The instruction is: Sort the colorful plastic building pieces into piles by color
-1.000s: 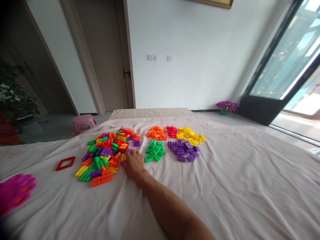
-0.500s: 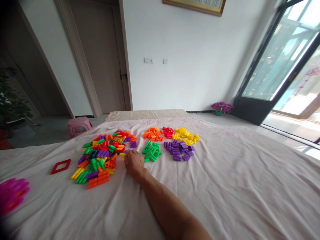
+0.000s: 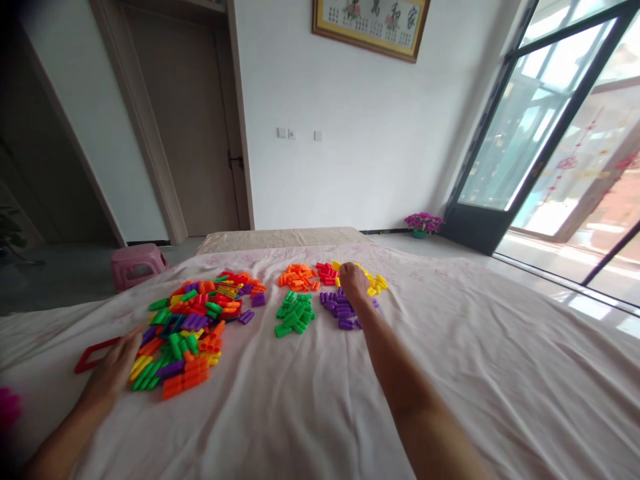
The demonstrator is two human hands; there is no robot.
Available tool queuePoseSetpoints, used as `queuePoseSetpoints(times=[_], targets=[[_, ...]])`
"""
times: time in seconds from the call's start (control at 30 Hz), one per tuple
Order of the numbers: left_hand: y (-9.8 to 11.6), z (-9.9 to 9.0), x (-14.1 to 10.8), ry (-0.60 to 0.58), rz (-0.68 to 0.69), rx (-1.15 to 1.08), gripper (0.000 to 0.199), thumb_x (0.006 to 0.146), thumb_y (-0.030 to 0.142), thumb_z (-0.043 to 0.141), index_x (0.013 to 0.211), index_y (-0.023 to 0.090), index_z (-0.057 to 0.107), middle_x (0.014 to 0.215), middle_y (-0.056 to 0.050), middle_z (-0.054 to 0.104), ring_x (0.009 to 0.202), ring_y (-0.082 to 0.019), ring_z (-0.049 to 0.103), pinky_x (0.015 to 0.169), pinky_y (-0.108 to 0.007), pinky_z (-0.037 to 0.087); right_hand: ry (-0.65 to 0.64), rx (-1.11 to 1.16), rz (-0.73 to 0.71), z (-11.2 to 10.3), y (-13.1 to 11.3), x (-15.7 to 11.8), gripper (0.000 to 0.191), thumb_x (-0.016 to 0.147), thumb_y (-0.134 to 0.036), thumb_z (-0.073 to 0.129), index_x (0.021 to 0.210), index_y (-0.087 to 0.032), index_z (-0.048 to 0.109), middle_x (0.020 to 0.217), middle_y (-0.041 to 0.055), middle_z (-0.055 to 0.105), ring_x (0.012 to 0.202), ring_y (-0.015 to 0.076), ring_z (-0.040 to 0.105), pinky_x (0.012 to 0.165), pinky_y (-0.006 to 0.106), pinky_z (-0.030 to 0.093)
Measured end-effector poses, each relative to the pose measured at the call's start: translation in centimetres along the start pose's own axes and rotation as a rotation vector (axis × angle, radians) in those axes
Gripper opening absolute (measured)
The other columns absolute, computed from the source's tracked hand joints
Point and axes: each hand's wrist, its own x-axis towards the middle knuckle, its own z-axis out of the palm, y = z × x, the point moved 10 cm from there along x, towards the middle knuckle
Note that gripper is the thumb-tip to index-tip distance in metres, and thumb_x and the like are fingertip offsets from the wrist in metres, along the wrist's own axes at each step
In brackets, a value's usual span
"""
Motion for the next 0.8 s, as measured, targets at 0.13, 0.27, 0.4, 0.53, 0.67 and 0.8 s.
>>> queuePoseSetpoints(times=[0.13,0.27,0.4,0.53,0.67,0.8], targets=[[0.1,2.5,1.6,-0.115,-0.024,-0.13,0.068,0.096,0.056,0.028,0.148,0.018,0.051,0.155,-0.011,0.052,0.145,-0.025,0.046,0.123,-0.041,0.033,0.054,0.012,0.072,-0.9,2.2,1.6,0.045,0.099,-0.028,0.039,0.135,-0.021,0.065,0.131,0.0139,0.068,0.117,0.0272,0.064,0.091,0.034,0.047],[0.2,3.4,3.0,-0.152,-0.057,-0.09,0.071,0.095,0.057,0.03,0.152,0.017,0.047,0.159,-0.012,0.047,0.146,-0.026,0.043,0.123,-0.041,0.031,-0.006,0.163,-0.168,2.6,-3.0,-1.4,0.038,0.096,-0.025,0.048,0.128,-0.021,0.07,0.126,0.0081,0.072,0.115,0.0227,0.066,0.094,0.03,0.048],[0.1,3.5,3.2,-0.158,-0.054,-0.058,0.073,0.094,0.059,0.035,0.152,0.016,0.047,0.159,-0.013,0.046,0.147,-0.029,0.042,0.123,-0.043,0.03,-0.252,0.26,-0.549,8.1,-11.8,-9.1,0.03,0.093,-0.019,0.056,0.114,-0.022,0.076,0.112,0.0035,0.077,0.103,0.0185,0.07,0.091,0.026,0.049],[0.2,3.4,2.9,-0.165,-0.017,-0.052,0.071,0.095,0.058,0.035,0.152,0.017,0.047,0.158,-0.012,0.048,0.145,-0.026,0.045,0.121,-0.038,0.033,-0.367,0.212,-0.789,11.0,-17.9,-16.4,0.03,0.094,-0.021,0.057,0.119,-0.023,0.073,0.119,0.0045,0.074,0.105,0.0186,0.069,0.09,0.025,0.049],[0.3,3.3,3.0,-0.151,0.005,-0.037,0.069,0.095,0.055,0.036,0.151,0.016,0.048,0.156,-0.012,0.051,0.143,-0.026,0.047,0.12,-0.038,0.034,-0.306,0.04,-0.826,12.9,-20.7,-19.2,0.038,0.096,-0.038,0.061,0.132,-0.025,0.064,0.125,0.0077,0.069,0.117,0.0246,0.062,0.096,0.034,0.048],[0.2,3.0,3.4,-0.14,-0.003,-0.021,0.064,0.095,0.052,0.037,0.148,0.018,0.051,0.151,-0.013,0.055,0.138,-0.027,0.052,0.117,-0.04,0.039,-0.26,-0.046,-0.789,14.5,-21.2,-19.3,0.03,0.096,-0.04,0.062,0.12,-0.025,0.068,0.118,0.0077,0.069,0.115,0.0251,0.059,0.096,0.036,0.046]])
